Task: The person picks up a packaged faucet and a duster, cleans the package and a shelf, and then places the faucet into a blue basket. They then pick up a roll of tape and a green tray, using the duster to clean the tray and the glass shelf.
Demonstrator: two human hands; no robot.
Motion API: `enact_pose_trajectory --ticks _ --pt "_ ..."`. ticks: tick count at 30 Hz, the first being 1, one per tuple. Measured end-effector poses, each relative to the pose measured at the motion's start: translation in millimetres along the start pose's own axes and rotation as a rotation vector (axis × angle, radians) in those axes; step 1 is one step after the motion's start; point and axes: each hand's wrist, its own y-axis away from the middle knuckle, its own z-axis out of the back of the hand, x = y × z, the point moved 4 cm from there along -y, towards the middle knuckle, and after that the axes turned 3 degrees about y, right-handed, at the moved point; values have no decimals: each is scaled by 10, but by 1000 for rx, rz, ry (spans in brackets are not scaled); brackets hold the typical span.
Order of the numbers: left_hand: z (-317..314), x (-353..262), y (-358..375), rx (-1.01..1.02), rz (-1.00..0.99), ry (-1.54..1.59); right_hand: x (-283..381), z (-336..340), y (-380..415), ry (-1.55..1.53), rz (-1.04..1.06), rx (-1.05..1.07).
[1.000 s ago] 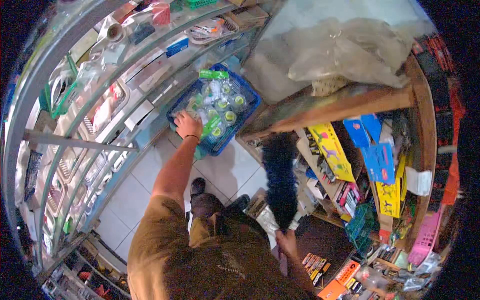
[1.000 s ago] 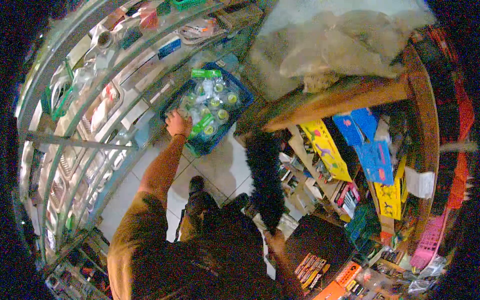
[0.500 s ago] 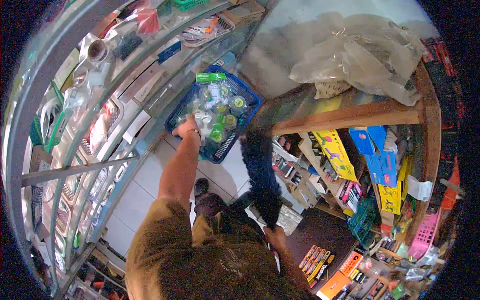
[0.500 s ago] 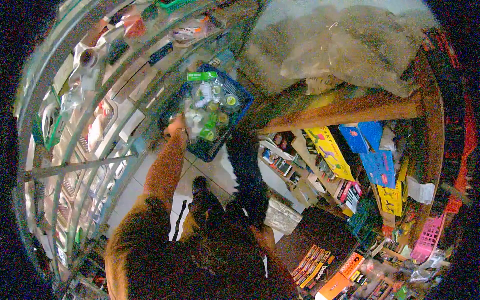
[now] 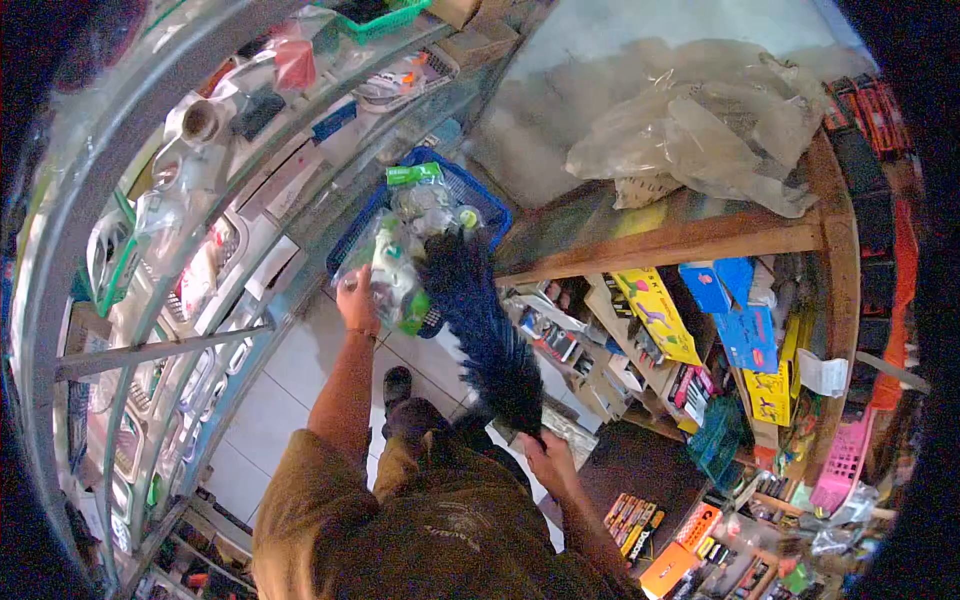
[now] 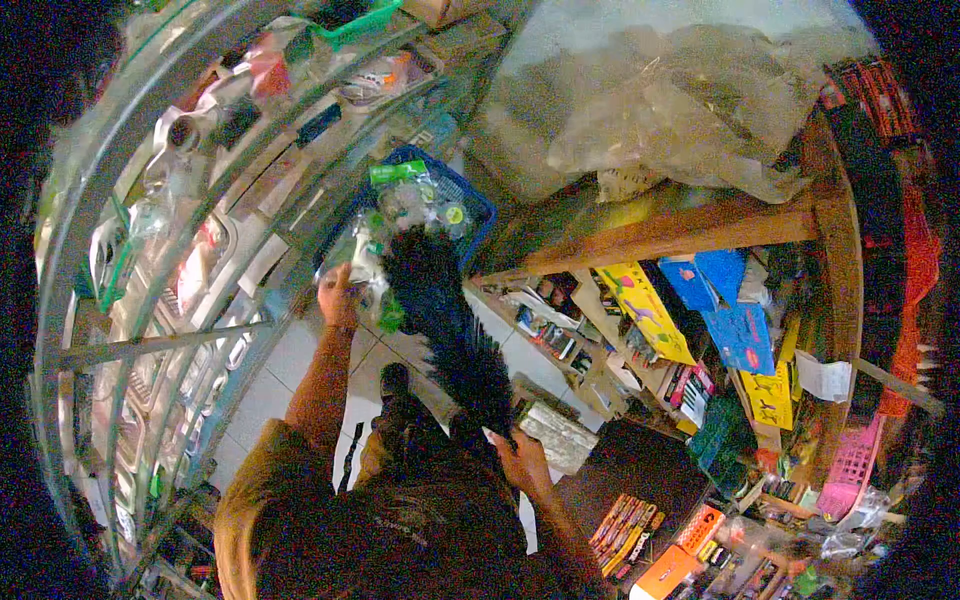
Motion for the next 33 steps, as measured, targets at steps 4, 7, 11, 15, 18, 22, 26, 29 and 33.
enact_pose_trajectory --ticks 4,7,11,15,18,22,26,29,33 --pt "147 -167 353 223 -159 154 90 45 -26 196 166 103" --pt "99 -335 578 322 -173 127 293 98 -4 360 213 113" --pt "-235 -711 1173 281 307 -16 331 233 143 326 19 65" --pt "-449 -862 1426 375 374 132 444 364 349 347 219 -43" --pt "-695 -921 1647 539 451 159 431 414 521 82 61 -19" --pt "-903 -710 1768 774 277 318 109 477 723 108 71 -71" --pt "-1004 -573 1961 728 589 276 40 537 994 -31 38 -220" --pt "-1165 -636 2163 773 574 377 -37 589 1173 123 233 -225" --pt "-1117 -434 2204 867 621 120 -96 780 1308 -92 -64 -339"
